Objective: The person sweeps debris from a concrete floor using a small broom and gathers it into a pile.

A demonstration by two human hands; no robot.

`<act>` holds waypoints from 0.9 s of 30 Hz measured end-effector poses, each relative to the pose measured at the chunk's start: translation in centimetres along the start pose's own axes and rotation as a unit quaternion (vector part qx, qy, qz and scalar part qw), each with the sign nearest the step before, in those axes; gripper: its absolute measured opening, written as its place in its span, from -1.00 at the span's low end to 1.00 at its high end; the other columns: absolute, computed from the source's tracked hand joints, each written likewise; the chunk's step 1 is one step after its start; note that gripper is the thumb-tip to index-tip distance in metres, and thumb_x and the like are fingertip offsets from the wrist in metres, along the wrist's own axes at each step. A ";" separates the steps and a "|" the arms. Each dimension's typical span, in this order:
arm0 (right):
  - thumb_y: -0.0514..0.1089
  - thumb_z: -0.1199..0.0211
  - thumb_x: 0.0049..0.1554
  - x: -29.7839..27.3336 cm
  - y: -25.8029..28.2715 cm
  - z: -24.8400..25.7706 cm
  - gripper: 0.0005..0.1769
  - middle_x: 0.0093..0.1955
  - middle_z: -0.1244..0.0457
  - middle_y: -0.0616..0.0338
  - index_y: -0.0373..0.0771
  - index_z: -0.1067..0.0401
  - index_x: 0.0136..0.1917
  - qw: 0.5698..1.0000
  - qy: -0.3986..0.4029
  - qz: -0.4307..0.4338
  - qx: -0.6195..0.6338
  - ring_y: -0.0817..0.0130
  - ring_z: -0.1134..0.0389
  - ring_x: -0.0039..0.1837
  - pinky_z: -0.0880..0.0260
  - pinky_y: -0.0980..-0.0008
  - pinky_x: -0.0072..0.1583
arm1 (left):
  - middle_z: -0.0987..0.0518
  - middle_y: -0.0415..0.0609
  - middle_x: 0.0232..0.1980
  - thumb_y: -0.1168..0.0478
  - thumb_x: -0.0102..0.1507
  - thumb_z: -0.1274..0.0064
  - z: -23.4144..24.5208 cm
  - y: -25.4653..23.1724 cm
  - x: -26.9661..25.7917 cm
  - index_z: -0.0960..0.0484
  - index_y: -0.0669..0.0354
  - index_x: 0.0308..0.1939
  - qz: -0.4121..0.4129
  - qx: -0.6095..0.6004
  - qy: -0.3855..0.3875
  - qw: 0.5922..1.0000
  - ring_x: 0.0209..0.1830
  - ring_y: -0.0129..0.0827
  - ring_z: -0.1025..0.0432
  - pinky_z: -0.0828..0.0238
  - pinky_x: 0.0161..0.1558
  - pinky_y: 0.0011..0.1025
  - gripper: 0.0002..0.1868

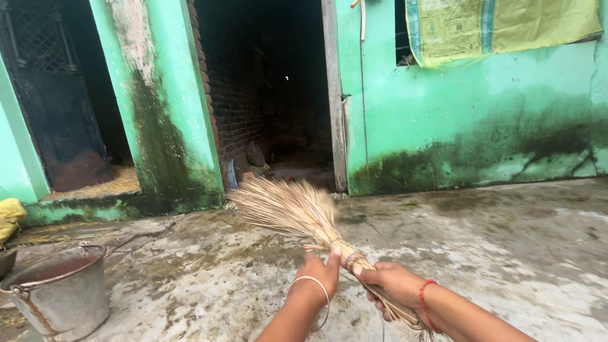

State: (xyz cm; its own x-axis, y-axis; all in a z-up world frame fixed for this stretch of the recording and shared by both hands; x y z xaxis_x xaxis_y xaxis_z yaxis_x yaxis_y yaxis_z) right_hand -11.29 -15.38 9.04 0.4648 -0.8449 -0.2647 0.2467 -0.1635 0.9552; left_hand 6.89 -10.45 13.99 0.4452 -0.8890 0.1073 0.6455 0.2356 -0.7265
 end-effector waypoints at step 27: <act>0.28 -0.40 -0.03 -5.3 16.9 -7.3 -0.33 -0.31 -0.38 0.00 -0.31 -0.39 0.06 0.804 -0.172 0.051 -0.567 0.21 -0.41 -0.40 -0.45 0.23 -0.37 | -0.68 0.01 0.07 0.10 0.23 -0.30 -3.2 -0.5 6.4 -0.57 0.23 0.20 0.141 -0.680 0.021 0.720 -0.05 -0.22 -0.56 -0.46 0.04 -0.14 -0.49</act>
State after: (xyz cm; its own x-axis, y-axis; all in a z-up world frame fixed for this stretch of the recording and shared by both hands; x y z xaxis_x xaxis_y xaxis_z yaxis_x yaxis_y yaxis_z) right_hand -3.38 -9.94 25.65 0.3169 -0.9474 0.0450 0.9297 0.3197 0.1832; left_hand 7.43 -17.50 12.87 0.4023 -0.8989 -0.1738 -0.6828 -0.1681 -0.7111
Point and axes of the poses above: each hand's wrist, its own x-axis towards the middle knuckle, its own z-axis out of the back of the hand, y = z × x, the point moved 9 cm from there along x, towards the middle knuckle
